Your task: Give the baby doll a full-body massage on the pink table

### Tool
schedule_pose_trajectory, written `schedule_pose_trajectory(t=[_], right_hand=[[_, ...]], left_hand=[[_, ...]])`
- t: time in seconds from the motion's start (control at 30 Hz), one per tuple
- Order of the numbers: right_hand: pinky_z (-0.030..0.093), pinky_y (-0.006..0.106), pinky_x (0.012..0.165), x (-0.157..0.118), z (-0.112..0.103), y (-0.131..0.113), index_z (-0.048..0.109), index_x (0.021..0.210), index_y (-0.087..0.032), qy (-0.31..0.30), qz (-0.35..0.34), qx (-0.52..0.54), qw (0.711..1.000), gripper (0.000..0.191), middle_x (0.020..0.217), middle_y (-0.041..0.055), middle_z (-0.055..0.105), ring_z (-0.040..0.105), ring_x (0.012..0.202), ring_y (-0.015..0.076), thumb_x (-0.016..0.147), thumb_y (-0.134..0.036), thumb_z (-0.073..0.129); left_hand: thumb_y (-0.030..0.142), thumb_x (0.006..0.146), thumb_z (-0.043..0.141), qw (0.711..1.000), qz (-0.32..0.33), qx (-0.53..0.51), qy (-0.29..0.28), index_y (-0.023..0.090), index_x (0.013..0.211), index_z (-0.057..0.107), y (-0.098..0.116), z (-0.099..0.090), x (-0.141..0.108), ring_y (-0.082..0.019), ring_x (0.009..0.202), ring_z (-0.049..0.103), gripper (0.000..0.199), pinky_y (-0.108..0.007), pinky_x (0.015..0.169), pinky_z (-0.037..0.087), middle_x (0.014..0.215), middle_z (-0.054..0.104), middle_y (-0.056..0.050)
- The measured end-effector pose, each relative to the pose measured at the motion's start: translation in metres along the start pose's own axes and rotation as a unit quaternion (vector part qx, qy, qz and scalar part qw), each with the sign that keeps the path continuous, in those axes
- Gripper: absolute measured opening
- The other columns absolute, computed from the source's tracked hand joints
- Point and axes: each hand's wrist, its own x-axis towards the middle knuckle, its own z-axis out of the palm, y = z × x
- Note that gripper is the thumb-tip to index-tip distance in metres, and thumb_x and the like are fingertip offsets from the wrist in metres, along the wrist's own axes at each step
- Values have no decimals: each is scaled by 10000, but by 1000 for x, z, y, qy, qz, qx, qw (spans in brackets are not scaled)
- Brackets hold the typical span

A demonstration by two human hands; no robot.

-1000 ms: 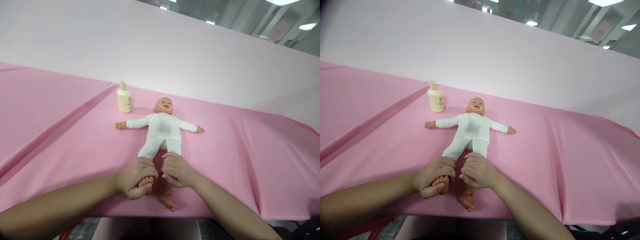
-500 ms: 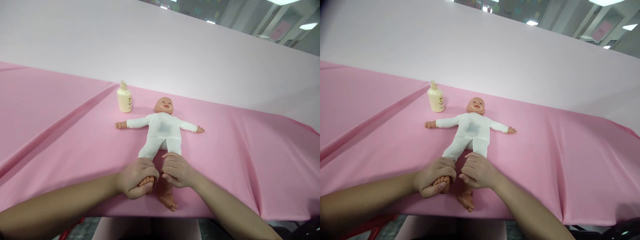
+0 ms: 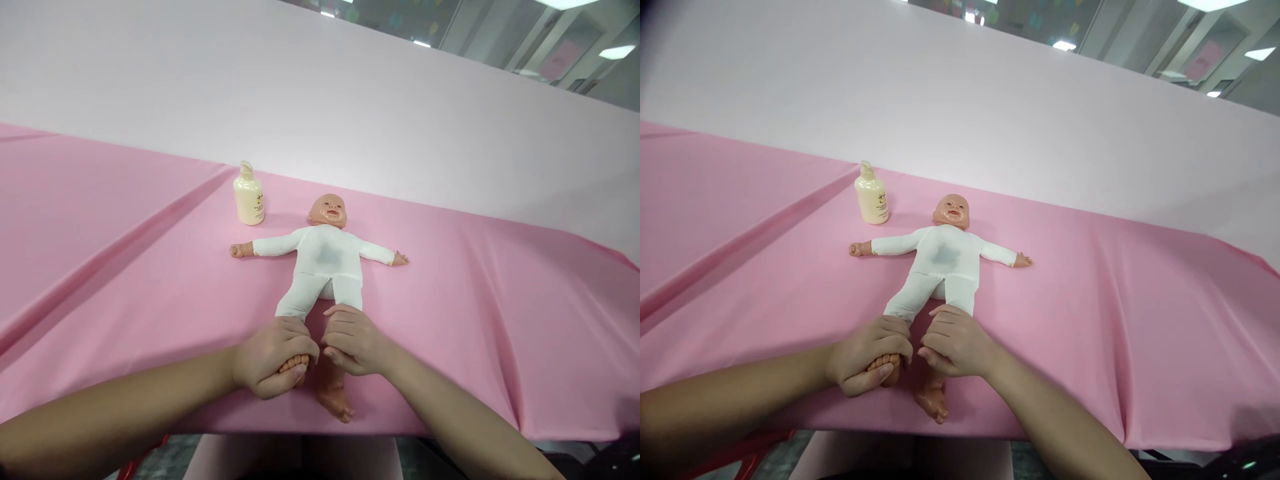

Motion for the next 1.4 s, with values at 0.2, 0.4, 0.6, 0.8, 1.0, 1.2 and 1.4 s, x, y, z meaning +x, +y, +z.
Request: schedule_pose_trajectory(t=[0.2,0.4,0.6,0.8,1.0,1.2,1.4], right_hand=[[477,357,865,0,0,0,554,783,-180,-17,7,-8,1000,327,645,4,560,521,652,142,1004,-295,343],[485,354,853,0,0,0,562,775,-181,-6,4,-5,1000,317,645,4,563,515,646,140,996,-285,360],[483,356,852,0,1,0,570,781,-173,0,-1,1,1000,299,649,4,564,515,656,139,990,-277,384],[479,358,860,0,0,0,553,768,-180,-22,7,-10,1000,333,654,5,570,516,654,139,1003,-288,343],[480,354,863,0,0,0,548,770,-183,-22,6,-11,1000,317,650,3,564,512,652,141,996,-283,351],[471,354,882,-1,0,1,555,789,-185,-27,8,-12,1000,302,660,3,570,531,670,141,997,-280,358],[479,352,875,0,0,0,563,804,-182,-19,7,-5,1000,286,666,5,578,534,675,141,991,-273,367]], left_hand=[[225,858,351,1000,8,7,0,182,911,489,-1,1,1,-175,591,520,154,-302,605,435,660,577,-50],[235,840,373,1000,6,24,2,199,853,464,-2,4,-1,-162,545,480,98,-290,578,407,615,541,-23],[265,899,328,1000,-4,13,-9,200,856,453,-1,3,-1,-161,565,491,147,-293,604,414,629,553,-26],[273,932,268,999,14,15,-27,198,876,442,-1,3,0,-168,573,500,197,-299,611,420,634,556,-31],[243,920,276,999,21,10,-40,196,907,438,-1,2,-1,-174,608,523,169,-310,644,444,671,584,-36],[204,911,283,997,50,41,-48,173,987,479,0,2,0,-180,641,542,212,-318,656,457,718,612,-56],[170,909,295,996,58,50,-38,143,1122,479,2,2,1,-184,676,564,283,-314,656,471,776,633,-73]])
